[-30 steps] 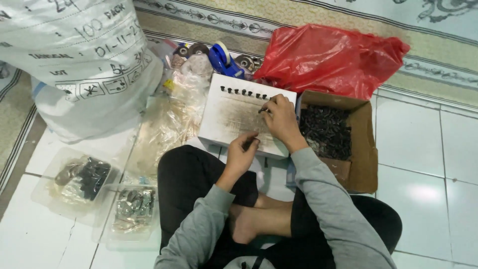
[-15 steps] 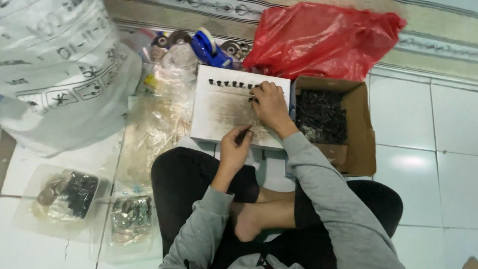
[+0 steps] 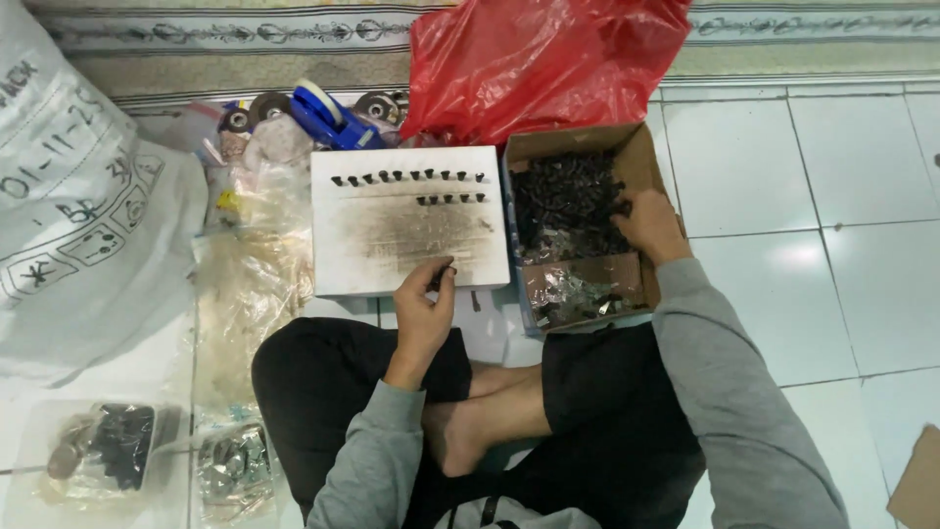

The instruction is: Manually inserting small black components into a white template board while sitting on the floor.

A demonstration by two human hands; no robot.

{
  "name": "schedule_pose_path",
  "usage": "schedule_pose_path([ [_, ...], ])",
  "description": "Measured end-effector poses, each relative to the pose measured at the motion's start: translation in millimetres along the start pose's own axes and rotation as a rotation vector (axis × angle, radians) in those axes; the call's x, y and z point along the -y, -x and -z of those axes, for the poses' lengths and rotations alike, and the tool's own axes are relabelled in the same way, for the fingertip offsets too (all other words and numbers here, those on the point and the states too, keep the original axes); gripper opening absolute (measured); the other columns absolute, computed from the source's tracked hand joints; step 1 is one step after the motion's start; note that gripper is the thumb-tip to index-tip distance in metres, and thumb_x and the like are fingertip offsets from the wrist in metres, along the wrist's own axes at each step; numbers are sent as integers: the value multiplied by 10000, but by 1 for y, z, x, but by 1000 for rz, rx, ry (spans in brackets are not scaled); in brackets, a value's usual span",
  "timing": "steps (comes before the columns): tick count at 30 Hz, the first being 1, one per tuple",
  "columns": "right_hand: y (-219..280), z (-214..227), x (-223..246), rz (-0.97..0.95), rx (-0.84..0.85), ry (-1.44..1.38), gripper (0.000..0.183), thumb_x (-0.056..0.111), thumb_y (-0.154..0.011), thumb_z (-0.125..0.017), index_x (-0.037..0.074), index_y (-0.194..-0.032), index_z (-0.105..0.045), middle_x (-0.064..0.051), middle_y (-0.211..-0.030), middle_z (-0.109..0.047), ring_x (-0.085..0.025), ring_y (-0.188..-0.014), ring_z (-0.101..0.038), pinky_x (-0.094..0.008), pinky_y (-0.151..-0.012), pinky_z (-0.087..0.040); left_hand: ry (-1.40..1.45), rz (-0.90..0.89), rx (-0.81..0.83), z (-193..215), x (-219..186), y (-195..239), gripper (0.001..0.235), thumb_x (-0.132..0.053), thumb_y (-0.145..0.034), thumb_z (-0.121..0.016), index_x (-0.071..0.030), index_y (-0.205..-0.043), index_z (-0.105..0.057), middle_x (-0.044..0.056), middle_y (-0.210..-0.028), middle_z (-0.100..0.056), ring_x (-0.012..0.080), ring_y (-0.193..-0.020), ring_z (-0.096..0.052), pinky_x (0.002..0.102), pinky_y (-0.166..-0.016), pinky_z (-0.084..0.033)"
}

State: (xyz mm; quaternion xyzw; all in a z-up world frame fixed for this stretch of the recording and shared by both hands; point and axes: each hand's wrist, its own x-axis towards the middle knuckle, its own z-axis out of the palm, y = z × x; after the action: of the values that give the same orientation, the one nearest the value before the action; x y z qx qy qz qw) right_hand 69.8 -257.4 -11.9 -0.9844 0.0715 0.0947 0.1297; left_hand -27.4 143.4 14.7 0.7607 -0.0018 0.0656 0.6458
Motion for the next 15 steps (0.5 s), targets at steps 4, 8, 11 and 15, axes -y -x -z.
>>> schedule_pose_path([
  [4, -15, -46, -23, -43, 42, -110, 334, 131, -833, -779, 66, -1160, -767, -260, -1138, -724, -470, -1051, -702, -523, -860, -598, -42, -70, 35, -13, -2, 5, 182, -61, -996, -630, -22, -1125, -752, 170, -903, -751, 279, -832, -726, 387, -724, -594],
  [8, -22, -45, 15, 122, -8, -16, 343, 103, -828, -771, 90, -1170, -768, -242, -1154, -687, -456, -1094, -685, -503, -895, -603, -73, -116, 42, -18, -1, 6, 179, -68, -1001, -620, -24, -1108, -756, 164, -870, -750, 284, -792, -721, 391, -702, -585],
  [11, -25, -50, 32, 250, -29, 128, 291, 80, -841, -743, 62, -1130, -780, -230, -1101, -691, -429, -1092, -683, -468, -914, -604, -85, -133, 28, -18, -5, 6, 173, -55, -992, -623, -19, -1097, -756, 168, -850, -748, 292, -770, -719, 395, -689, -582],
  [15, -28, -71, 17, 289, -101, 159, 237, 78, -865, -711, 80, -1086, -796, -194, -1051, -703, -384, -1055, -701, -415, -879, -611, -94, -140, 35, -18, -2, 5, 159, -59, -987, -631, -27, -1079, -758, 162, -841, -748, 295, -760, -719, 394, -677, -576],
])
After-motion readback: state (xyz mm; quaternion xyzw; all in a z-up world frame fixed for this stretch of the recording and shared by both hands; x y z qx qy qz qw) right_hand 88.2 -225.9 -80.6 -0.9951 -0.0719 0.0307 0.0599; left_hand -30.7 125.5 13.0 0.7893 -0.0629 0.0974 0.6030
